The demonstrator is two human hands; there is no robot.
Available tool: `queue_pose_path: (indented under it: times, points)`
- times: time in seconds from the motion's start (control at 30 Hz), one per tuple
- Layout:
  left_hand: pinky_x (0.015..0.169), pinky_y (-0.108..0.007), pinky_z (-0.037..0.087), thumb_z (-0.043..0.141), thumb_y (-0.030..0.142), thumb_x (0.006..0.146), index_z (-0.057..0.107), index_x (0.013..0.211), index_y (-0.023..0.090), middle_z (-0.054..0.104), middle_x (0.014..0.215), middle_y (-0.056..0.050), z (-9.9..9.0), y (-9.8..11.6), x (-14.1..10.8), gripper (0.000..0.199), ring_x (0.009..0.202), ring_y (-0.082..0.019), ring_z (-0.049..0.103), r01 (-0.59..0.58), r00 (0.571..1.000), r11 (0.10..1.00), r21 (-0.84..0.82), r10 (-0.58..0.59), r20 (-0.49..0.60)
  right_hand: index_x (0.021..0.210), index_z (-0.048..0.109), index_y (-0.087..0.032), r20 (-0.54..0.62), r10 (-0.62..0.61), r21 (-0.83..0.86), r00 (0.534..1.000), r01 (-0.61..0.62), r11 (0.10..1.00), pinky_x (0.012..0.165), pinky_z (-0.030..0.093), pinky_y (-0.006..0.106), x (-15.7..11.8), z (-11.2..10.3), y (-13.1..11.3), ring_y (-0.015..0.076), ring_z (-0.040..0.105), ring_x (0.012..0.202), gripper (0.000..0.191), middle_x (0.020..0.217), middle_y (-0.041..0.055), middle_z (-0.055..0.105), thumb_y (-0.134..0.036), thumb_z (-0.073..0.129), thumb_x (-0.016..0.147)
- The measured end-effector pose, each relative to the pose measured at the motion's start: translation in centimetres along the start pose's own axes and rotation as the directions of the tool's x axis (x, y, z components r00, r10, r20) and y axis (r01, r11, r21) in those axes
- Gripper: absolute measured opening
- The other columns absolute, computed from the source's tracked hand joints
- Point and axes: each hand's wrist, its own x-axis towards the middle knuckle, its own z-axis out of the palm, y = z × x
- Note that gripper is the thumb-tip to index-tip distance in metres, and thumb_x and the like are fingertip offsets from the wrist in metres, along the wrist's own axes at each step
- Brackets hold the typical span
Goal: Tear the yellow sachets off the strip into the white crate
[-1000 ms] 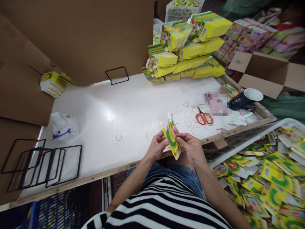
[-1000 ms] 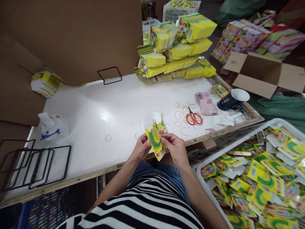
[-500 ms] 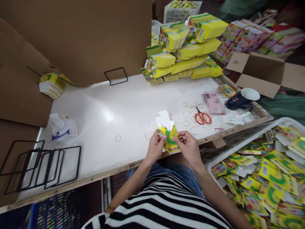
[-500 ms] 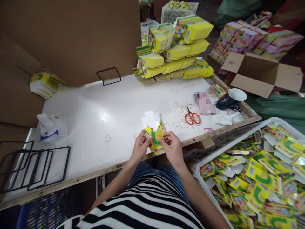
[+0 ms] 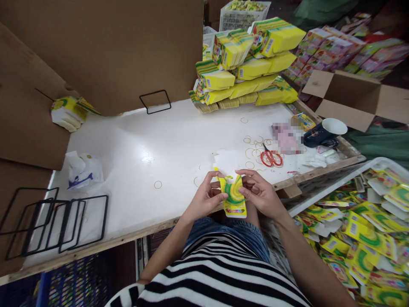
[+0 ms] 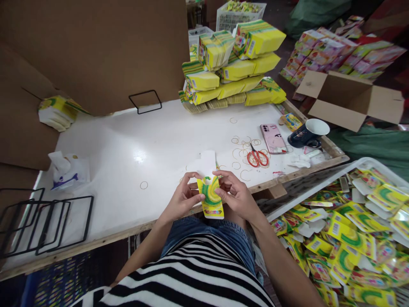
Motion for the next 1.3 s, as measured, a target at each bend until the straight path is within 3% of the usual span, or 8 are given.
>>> queue_pose_path:
  times: [0.1, 0.27, 0.47, 0.67, 0.9, 1.03, 1.2, 1.3]
  points:
    - [0.066, -0.023, 0.050, 0.070, 0.028, 0.082, 0.043, 0.111, 0.023, 0.063, 0.091, -0.002, 0.1, -0.4, -0.2, 0.039, 0.075, -0.013, 0.064, 0.027, 0.999, 1.000, -0.002, -0.027, 0.028, 0.102, 0.058, -0.022, -0.001, -0.006, -0.063, 1.000, 0.006, 0.998, 0.069, 0.049, 0.027, 0.1, -0.4, -0.4, 0.0168, 0.060, 0.077, 0.021, 0.085, 0.0024, 0.063, -0.038, 0.060, 0.088]
    - [0.063, -0.026, 0.052, 0.076, 0.029, 0.076, 0.020, 0.142, 0.032, 0.064, 0.099, -0.006, -0.1, -0.9, -0.1, 0.087, 0.073, -0.016, 0.067, 0.132, 0.991, 0.991, -0.029, -0.131, 0.026, 0.088, 0.059, -0.020, 0.077, 0.036, -0.199, 0.996, -0.020, 0.980, 0.067, 0.046, 0.027, 0.1, -0.8, -0.6, 0.0176, 0.058, 0.076, 0.024, 0.081, 0.0040, 0.062, -0.042, 0.051, 0.093]
    - [0.066, -0.026, 0.052, 0.069, 0.029, 0.082, 0.051, 0.123, 0.022, 0.065, 0.110, -0.010, 0.0, -0.9, 0.2, 0.045, 0.076, -0.015, 0.067, 0.072, 0.997, 0.992, 0.101, -0.073, 0.002, 0.126, 0.047, -0.022, -0.183, 0.059, -0.202, 0.981, -0.096, 0.975, 0.063, 0.046, 0.028, 0.2, -0.8, -0.2, 0.0170, 0.056, 0.070, 0.042, 0.087, 0.0042, 0.063, -0.050, 0.043, 0.095]
    - [0.064, -0.023, 0.051, 0.055, 0.012, 0.085, 0.052, 0.129, 0.023, 0.060, 0.123, -0.010, 0.4, -0.8, 0.2, 0.045, 0.072, -0.010, 0.062, 0.011, 0.999, 0.938, 0.348, 0.004, -0.041, 0.122, 0.056, -0.021, 0.030, 0.177, -0.267, 0.984, -0.163, 0.950, 0.052, 0.038, 0.024, 0.3, -0.9, -0.9, 0.0131, 0.046, 0.054, 0.047, 0.061, -0.0049, 0.051, -0.044, 0.063, 0.082]
    - [0.076, -0.032, 0.053, 0.052, 0.011, 0.086, 0.046, 0.134, 0.024, 0.063, 0.117, -0.011, 0.7, -0.6, 0.2, 0.051, 0.082, -0.015, 0.065, 0.026, 1.000, 0.960, 0.279, -0.023, -0.012, 0.108, 0.055, -0.021, -0.148, 0.077, -0.560, 0.986, -0.148, 0.815, 0.050, 0.032, 0.025, 0.3, 0.2, -1.1, 0.0132, 0.043, 0.046, 0.030, 0.051, -0.0088, 0.045, -0.031, 0.058, 0.080]
    - [0.074, -0.028, 0.052, 0.061, 0.018, 0.084, 0.050, 0.128, 0.022, 0.065, 0.112, -0.010, 0.4, -0.6, 0.4, 0.045, 0.082, -0.014, 0.065, 0.041, 0.998, 0.987, 0.152, -0.033, -0.057, 0.114, 0.052, -0.021, -0.102, 0.046, -0.542, 0.994, -0.094, 0.835, 0.051, 0.035, 0.026, 0.2, 0.4, -0.9, 0.0139, 0.046, 0.046, 0.032, 0.050, -0.0092, 0.045, -0.032, 0.057, 0.084]
    - [0.070, -0.026, 0.053, 0.071, 0.024, 0.079, 0.055, 0.121, 0.020, 0.068, 0.105, -0.008, 0.9, -0.9, 0.6, 0.045, 0.077, -0.015, 0.067, 0.062, 0.995, 0.996, 0.072, -0.056, -0.082, 0.104, 0.062, -0.021, -0.177, -0.041, -0.430, 0.983, -0.040, 0.902, 0.058, 0.045, 0.028, 0.1, 0.4, -0.1, 0.0163, 0.057, 0.063, 0.027, 0.079, 0.0025, 0.064, -0.043, 0.055, 0.089]
    - [0.072, -0.030, 0.055, 0.068, 0.025, 0.081, 0.054, 0.123, 0.020, 0.069, 0.106, -0.010, 1.6, -1.6, 0.8, 0.045, 0.082, -0.019, 0.069, 0.042, 0.996, 0.990, 0.132, -0.032, -0.080, 0.104, 0.062, -0.023, -0.186, -0.002, -0.357, 0.983, -0.065, 0.932, 0.063, 0.049, 0.031, -1.1, -1.2, -0.3, 0.0187, 0.060, 0.071, 0.028, 0.092, 0.0055, 0.067, -0.046, 0.056, 0.089]
